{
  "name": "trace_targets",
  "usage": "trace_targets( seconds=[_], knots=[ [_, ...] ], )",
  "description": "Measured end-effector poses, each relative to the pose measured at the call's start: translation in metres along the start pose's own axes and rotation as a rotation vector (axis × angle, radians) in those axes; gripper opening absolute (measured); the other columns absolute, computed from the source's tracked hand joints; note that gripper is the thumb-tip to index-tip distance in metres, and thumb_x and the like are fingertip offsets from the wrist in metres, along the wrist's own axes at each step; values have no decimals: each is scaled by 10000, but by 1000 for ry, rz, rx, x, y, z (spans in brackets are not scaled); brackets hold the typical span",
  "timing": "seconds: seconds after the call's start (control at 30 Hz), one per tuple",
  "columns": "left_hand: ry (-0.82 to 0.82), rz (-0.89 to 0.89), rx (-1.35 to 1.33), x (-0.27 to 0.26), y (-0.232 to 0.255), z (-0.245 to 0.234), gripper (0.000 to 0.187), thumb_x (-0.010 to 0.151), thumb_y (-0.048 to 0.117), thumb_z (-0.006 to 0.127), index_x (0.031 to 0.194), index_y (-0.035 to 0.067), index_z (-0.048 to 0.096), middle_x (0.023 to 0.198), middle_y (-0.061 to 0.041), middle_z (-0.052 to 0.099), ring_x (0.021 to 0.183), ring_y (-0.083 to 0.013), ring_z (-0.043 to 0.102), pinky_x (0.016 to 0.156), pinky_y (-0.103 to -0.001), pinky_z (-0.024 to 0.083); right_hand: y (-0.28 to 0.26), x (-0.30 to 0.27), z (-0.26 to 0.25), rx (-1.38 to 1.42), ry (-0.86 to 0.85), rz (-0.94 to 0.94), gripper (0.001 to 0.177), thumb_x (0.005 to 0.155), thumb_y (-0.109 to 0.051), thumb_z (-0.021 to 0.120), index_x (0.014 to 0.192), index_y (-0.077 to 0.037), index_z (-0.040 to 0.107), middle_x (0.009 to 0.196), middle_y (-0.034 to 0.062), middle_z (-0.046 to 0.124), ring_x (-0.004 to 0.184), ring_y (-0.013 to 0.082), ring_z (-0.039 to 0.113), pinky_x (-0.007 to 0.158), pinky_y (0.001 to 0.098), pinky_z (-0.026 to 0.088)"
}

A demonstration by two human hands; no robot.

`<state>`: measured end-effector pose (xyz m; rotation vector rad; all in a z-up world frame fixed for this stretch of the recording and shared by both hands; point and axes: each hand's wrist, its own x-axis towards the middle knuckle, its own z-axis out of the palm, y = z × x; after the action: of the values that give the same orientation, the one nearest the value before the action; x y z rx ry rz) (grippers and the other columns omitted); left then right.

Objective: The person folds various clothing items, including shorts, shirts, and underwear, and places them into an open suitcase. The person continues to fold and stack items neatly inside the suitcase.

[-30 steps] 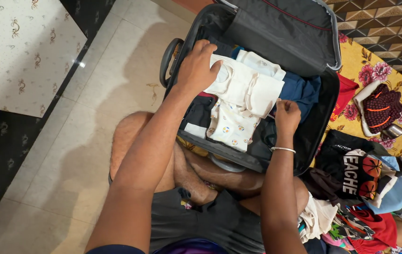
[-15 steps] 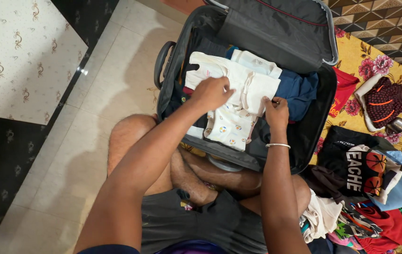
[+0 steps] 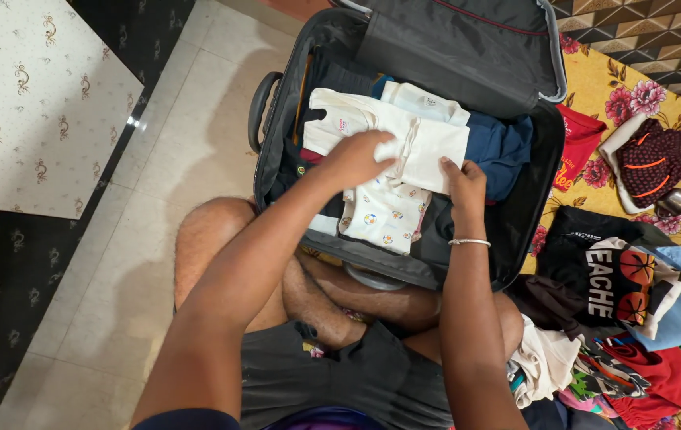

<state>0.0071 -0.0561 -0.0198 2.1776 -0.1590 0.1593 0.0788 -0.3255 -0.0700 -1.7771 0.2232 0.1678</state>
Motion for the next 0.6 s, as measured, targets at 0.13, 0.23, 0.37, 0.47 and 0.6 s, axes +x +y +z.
trace_targets(
  seconds=[0.13,0.23,0.37,0.47,0.6],
  knots=[
    [297,-208,-135,5,3,-50,332,884,269,751,1128,50,701,1083,-95,750,778,-288,750,773,-389,565,-6,-2,2,-27,41,-177,215,918,-144,763,1011,32,683,899,38,734,733,52,641,678,201,513],
    [576,-108,-151,6,4,-73,239,922,245,776,1051,50,724,993,-73,769,685,-226,725,665,-344,564,-16,-8,7,-122,78,-252,210,937,-132,749,1033,42,682,888,56,726,736,75,625,669,228,501],
    [761,16,-297,8,5,-90,202,966,219,748,1067,49,706,998,-54,767,701,-139,732,662,-284,582,-39,-16,25,-360,127,-400,224,943,-143,748,1046,46,686,840,79,727,699,109,618,648,280,501],
    [826,-45,-355,7,8,-101,176,955,203,739,1043,52,716,936,-48,777,607,-124,669,604,-277,537,-58,-21,50,-521,122,-562,253,926,-167,765,1061,30,684,804,114,719,679,165,657,646,332,525],
    [880,-58,-379,6,5,-108,173,951,205,742,1031,53,722,919,-46,779,591,-125,652,585,-271,522,-76,-38,108,-661,28,-576,280,912,-203,745,1094,-7,664,690,161,675,617,303,668,619,425,515]
  ],
)
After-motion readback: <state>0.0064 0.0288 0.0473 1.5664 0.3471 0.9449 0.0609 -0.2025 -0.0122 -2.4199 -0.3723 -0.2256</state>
